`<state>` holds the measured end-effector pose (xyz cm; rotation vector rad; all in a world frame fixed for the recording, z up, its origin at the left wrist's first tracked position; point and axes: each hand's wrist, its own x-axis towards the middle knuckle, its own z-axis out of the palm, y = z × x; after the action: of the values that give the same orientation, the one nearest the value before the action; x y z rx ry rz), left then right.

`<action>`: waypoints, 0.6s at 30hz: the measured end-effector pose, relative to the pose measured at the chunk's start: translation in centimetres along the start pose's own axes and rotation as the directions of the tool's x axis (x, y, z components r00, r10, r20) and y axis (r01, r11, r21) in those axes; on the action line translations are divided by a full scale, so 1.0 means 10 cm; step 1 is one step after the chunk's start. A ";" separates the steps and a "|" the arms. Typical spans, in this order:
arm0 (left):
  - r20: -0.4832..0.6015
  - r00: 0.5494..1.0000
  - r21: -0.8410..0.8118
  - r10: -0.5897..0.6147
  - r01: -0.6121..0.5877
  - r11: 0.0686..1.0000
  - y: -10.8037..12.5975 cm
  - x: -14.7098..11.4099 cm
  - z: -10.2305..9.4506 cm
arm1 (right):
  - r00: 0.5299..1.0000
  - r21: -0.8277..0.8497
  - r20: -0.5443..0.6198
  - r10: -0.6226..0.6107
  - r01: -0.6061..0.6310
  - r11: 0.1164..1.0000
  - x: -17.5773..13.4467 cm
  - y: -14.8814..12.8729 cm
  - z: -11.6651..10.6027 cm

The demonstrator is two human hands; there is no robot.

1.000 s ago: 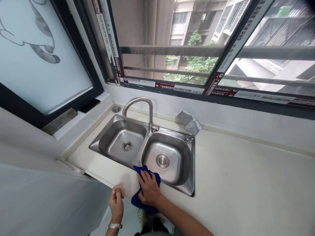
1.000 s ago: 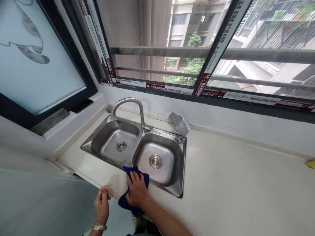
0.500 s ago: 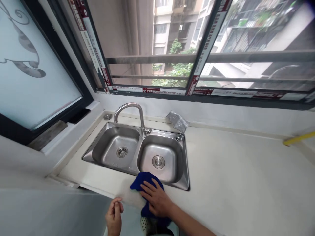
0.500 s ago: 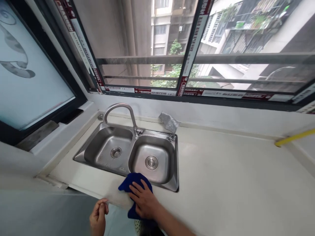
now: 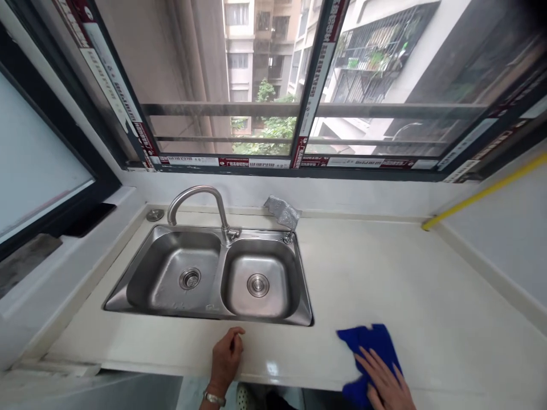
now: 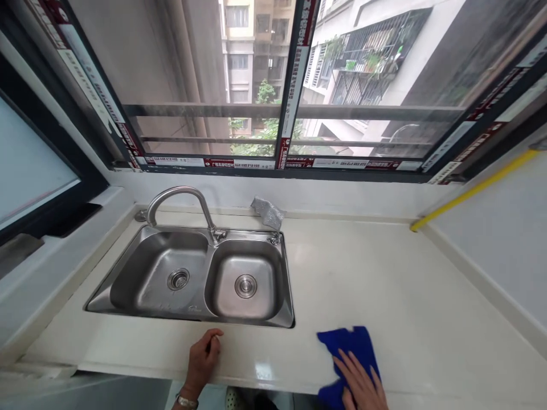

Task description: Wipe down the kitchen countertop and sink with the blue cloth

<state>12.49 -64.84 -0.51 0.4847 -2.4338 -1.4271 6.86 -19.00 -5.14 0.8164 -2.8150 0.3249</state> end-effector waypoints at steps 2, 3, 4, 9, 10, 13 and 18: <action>-0.039 0.999 -0.013 -0.027 0.026 1.000 0.00 0.03 -0.01 | 0.996 -0.044 -0.054 0.068 -0.071 0.997 -0.15 0.05 -0.03; -0.059 0.998 -0.023 -0.037 0.036 0.999 0.00 0.04 -0.03 | 0.994 -0.062 -0.064 0.089 -0.093 0.994 -0.16 0.04 -0.05; -0.070 0.997 -0.029 -0.042 0.040 0.999 0.00 0.06 -0.04 | 0.991 -0.080 -0.069 0.113 -0.118 0.990 -0.14 0.01 -0.08; -0.019 1.000 0.049 -0.015 0.016 0.999 -0.07 0.12 0.00 | 0.959 -0.176 -0.079 0.271 -0.281 0.943 0.26 -0.15 -0.14; -0.011 1.000 0.089 -0.005 0.006 0.996 -0.10 0.13 0.02 | 0.952 -0.191 -0.075 0.296 -0.305 0.933 0.35 -0.15 -0.14; 0.009 1.000 0.214 0.011 -0.013 0.977 -0.17 0.15 0.07 | 0.936 -0.213 -0.073 0.345 -0.353 0.911 0.56 -0.12 -0.10; 0.037 0.994 0.363 -0.099 0.079 0.929 -0.13 0.18 0.05 | 0.910 -0.176 -0.163 0.381 -0.407 0.896 0.93 -0.04 -0.02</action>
<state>10.89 -65.77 -1.77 0.6499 -2.7633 -1.0317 -0.60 -23.96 -2.63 0.1667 -2.8143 0.1280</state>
